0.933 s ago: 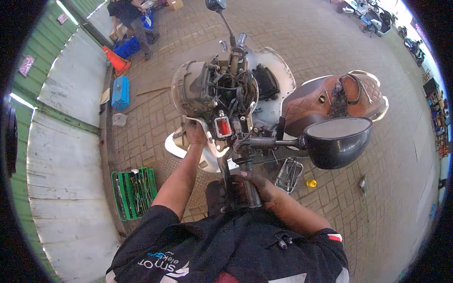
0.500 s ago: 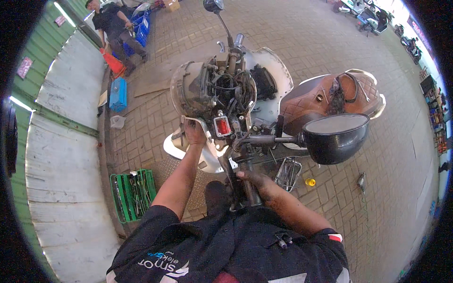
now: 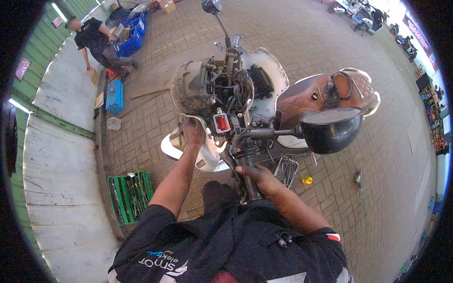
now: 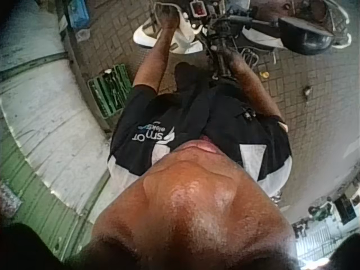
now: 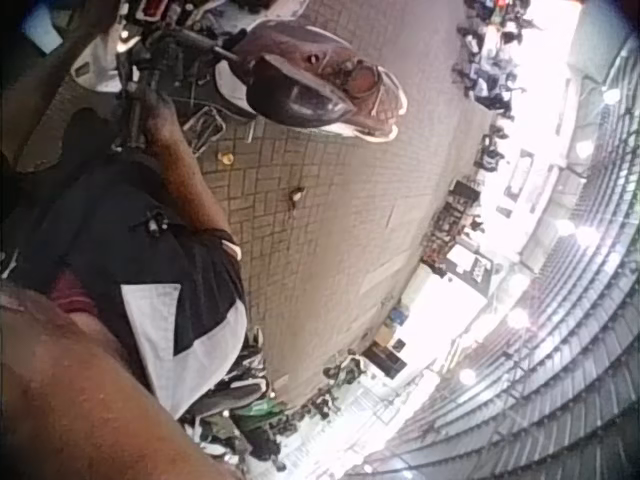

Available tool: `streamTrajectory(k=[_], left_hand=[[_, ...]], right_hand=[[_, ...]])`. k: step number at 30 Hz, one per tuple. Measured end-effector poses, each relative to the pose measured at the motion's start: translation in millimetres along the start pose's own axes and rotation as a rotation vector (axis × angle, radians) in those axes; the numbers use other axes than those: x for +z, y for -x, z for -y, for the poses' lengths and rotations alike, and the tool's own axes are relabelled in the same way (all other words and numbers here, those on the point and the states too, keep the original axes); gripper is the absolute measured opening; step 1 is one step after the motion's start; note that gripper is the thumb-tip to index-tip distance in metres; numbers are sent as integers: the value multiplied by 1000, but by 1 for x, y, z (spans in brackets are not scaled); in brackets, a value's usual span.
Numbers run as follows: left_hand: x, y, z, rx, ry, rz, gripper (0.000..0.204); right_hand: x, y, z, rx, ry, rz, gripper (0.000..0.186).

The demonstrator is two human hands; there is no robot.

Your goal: The person pours fluid from a yellow bottle into a reservoir on the handlebars, secures a small rectangular component, and uses a screwdriver to tighten a screw on the scooter's front assembly.

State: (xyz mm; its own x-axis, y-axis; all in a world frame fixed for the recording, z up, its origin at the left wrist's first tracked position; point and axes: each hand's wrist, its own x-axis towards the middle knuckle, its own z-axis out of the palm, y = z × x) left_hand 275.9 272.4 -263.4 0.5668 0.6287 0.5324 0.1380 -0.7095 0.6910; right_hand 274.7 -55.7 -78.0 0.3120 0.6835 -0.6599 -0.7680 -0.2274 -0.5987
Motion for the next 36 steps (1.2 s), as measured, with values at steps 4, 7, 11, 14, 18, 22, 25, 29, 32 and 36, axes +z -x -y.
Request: streamTrajectory(k=[4,7,11,14,18,22,25,29,32,36], left_hand=[[-31,21,-40,14,-235,-78,32],[-76,42,-107,-252,191,-169,8],[-108,8,-197,121,377,-185,4],[-98,-54,-260,256,200,161,13],[-30,-61,-254,372,-255,325,46],[-10,-62,-253,201,-524,585,70],[-11,-58,-252,184,-575,648,72],[-12,-60,-262,184,-640,723,71],[-10,-57,-257,191,-673,727,71],[-4,-53,-254,209,-671,703,71]], right_hand=[[-3,0,0,-19,54,-50,42],[-6,-1,-6,-46,19,-36,44],[3,6,0,-78,32,-18,39],[-2,5,1,-52,-44,85,42],[3,5,-2,-41,-61,125,44],[-13,1,-9,-107,-114,172,65],[-13,-21,-24,-28,-401,455,86],[-15,-29,-34,30,-557,787,91],[-27,-30,-32,86,-430,628,86],[-31,-16,-19,106,-230,394,67]])
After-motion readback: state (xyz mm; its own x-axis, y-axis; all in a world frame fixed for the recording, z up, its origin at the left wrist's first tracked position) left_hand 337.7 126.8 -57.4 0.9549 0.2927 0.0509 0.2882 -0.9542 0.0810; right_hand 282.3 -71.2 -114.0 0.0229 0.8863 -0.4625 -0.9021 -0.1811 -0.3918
